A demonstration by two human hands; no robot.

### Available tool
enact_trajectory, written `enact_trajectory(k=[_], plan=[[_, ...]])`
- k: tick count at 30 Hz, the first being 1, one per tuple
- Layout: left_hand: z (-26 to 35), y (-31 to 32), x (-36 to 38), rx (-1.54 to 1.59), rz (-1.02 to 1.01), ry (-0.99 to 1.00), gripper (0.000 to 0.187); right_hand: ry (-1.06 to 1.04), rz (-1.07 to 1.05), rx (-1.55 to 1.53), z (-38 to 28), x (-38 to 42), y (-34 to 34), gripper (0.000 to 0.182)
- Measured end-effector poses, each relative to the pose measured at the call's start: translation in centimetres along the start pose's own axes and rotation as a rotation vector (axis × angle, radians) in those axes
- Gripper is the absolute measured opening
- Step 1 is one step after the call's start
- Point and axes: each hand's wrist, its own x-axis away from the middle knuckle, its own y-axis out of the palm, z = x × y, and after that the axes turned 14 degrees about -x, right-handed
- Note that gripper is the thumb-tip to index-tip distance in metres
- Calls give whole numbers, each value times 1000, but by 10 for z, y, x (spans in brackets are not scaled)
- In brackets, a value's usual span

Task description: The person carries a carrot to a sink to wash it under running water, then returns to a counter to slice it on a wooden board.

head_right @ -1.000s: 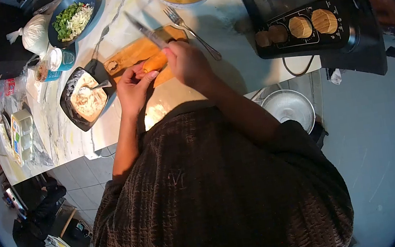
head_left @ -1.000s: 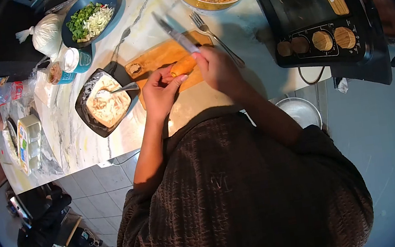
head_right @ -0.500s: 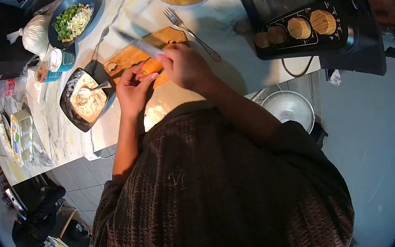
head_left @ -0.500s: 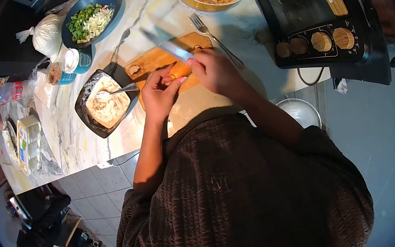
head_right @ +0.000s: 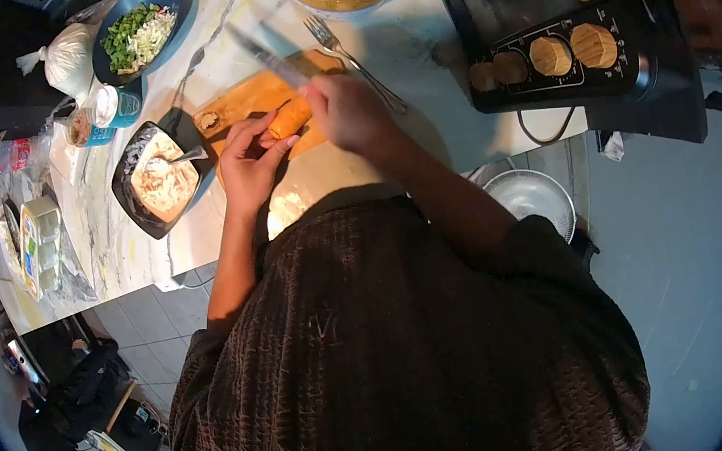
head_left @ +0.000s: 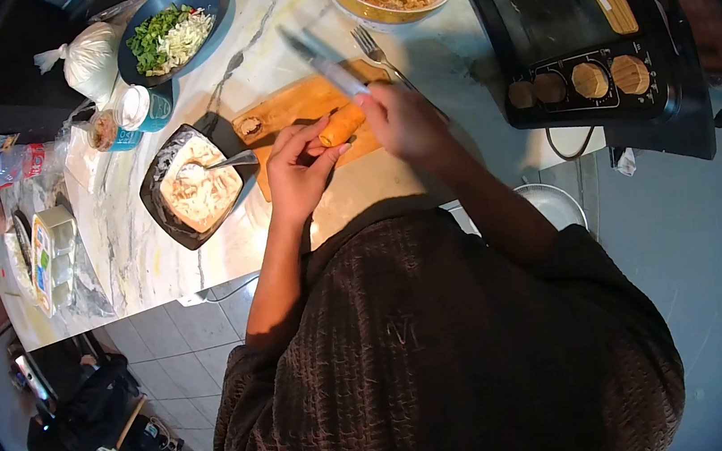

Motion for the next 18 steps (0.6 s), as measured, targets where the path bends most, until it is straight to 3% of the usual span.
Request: enact_trajectory(k=[2, 3, 5, 18], plan=[[1, 1, 1, -8, 10, -1, 42, -338, -5, -36, 1, 7, 6, 23], [-1, 1, 2, -8, 17, -3, 41, -334, -7, -36, 2, 8, 4, 23], [-1, 0, 1, -11, 21, -1, 40, -22, 10, 75, 3, 5, 0, 23], [1, -2, -2, 109, 3, -177, 38, -15, 12, 42, -8, 12, 2, 22]])
